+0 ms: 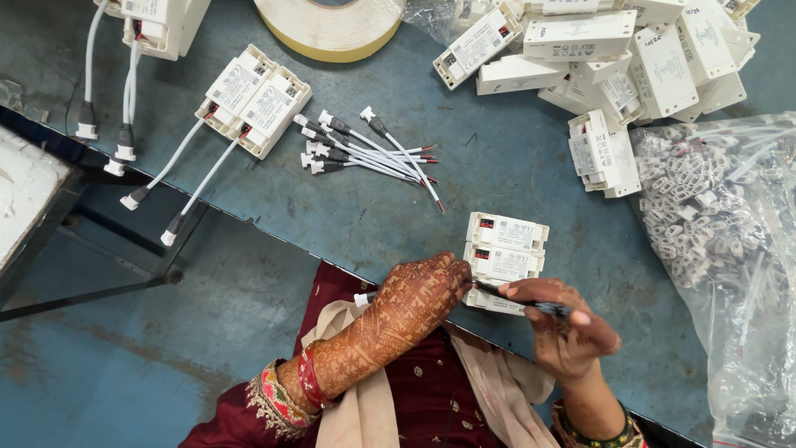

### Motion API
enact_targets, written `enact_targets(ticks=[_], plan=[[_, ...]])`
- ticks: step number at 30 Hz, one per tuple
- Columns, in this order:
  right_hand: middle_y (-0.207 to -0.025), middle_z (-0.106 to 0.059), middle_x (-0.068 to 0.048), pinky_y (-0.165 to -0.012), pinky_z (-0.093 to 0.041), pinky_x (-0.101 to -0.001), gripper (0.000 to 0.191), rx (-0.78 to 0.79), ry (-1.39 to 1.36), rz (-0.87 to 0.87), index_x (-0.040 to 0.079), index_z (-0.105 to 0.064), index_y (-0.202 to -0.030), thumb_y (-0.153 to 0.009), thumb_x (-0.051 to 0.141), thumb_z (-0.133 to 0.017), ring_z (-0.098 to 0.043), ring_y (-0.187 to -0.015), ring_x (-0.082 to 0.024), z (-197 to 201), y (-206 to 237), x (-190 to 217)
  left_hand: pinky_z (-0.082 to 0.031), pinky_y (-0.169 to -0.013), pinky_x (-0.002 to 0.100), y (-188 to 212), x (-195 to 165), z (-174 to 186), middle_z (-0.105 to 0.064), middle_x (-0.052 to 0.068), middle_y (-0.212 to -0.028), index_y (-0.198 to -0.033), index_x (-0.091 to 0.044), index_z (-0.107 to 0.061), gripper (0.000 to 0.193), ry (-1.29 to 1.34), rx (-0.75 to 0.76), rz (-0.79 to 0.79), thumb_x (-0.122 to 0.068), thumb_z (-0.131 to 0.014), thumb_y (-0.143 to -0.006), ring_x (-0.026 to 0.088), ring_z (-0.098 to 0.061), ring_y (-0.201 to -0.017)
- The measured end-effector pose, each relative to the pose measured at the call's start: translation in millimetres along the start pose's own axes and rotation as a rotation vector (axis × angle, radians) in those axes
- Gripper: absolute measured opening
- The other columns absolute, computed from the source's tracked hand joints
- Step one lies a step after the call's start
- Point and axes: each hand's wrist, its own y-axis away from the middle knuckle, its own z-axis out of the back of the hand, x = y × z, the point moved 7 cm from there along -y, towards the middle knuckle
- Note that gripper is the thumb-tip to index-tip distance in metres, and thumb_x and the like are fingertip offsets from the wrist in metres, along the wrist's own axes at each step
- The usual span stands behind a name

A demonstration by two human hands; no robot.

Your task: The person uses a screwdriver to tighten screws on small white electrical boxes, then picks up wires and connects them to the boxes. The person repeats this process for several units, stacking the completed boxes on the table.

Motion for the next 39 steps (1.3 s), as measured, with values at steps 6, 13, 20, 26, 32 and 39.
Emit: enact_targets(ticks=[6, 13, 20, 26, 32, 39], plan=[[-0.093, -0.069, -0.016, -0.076, -0.066, -0.0483, 0.05, 0.035, -0.011, 0.065, 0.022, -0.019, -0.122, -0.1, -0.006, -0.054, -0.077, -0.082, -0.034, 2, 4, -9, -0.053, -0.063, 0.048, 1, -1, -1, -0.061, 0.011, -0.091, -0.101, -0.009, -0.065, 0.017, 0.012, -0.014, -0.013, -0.025, -0.063, -0.097, 0.034, -0.068, -0.077], [-0.092, -0.067, -0.013, -0.077, -0.065, -0.0463, 0.052, 0.041, -0.019, 0.024, 0.027, -0.017, -0.118, -0.101, -0.007, -0.053, -0.077, -0.084, -0.034, 1, 8, -14, -0.054, -0.065, 0.048, -1, 1, 0, -0.062, 0.012, -0.092, -0.101, -0.008, -0.065, 0.018, 0.013, 0.016, 0.019, -0.026, -0.064, -0.097, 0.035, -0.068, -0.079], [-0.093, -0.064, -0.011, -0.075, -0.065, -0.0456, 0.051, 0.039, -0.076, 0.006, 0.024, -0.017, -0.115, -0.098, -0.009, -0.052, -0.077, -0.082, -0.032, -1, 5, -18, -0.054, -0.068, 0.048, -2, 1, 1, -0.063, 0.013, -0.095, -0.104, -0.008, -0.064, 0.019, 0.014, 0.012, 0.017, -0.025, -0.064, -0.096, 0.036, -0.068, -0.082], [-0.091, -0.063, -0.009, -0.075, -0.065, -0.0454, 0.057, 0.037, -0.078, -0.016, 0.024, -0.017, -0.115, -0.094, -0.015, -0.053, -0.077, -0.083, -0.033, 0, 9, -23, -0.054, -0.07, 0.048, -3, 0, 0, -0.064, 0.013, -0.098, -0.107, -0.008, -0.064, 0.019, 0.016, 0.011, 0.013, -0.024, -0.065, -0.096, 0.036, -0.068, -0.084], [-0.085, -0.064, -0.012, -0.07, -0.06, -0.0483, 0.052, 0.063, -0.02, -0.148, 0.02, -0.024, -0.111, -0.086, -0.016, -0.054, -0.078, -0.078, -0.037, 0, 18, -36, -0.054, -0.072, 0.048, -4, 1, 2, -0.065, 0.014, -0.1, -0.11, -0.008, -0.064, 0.021, 0.022, 0.005, 0.01, -0.023, -0.065, -0.096, 0.037, -0.068, -0.087], [-0.092, -0.064, -0.01, -0.076, -0.062, -0.0472, 0.051, -0.007, -0.116, -0.025, 0.023, -0.016, -0.113, -0.097, -0.009, -0.052, -0.076, -0.082, -0.034, -1, 22, -31, -0.054, -0.074, 0.048, -4, 0, 2, -0.066, 0.014, -0.103, -0.113, -0.008, -0.063, 0.023, 0.026, 0.0, 0.004, -0.022, -0.065, -0.095, 0.037, -0.068, -0.09]])
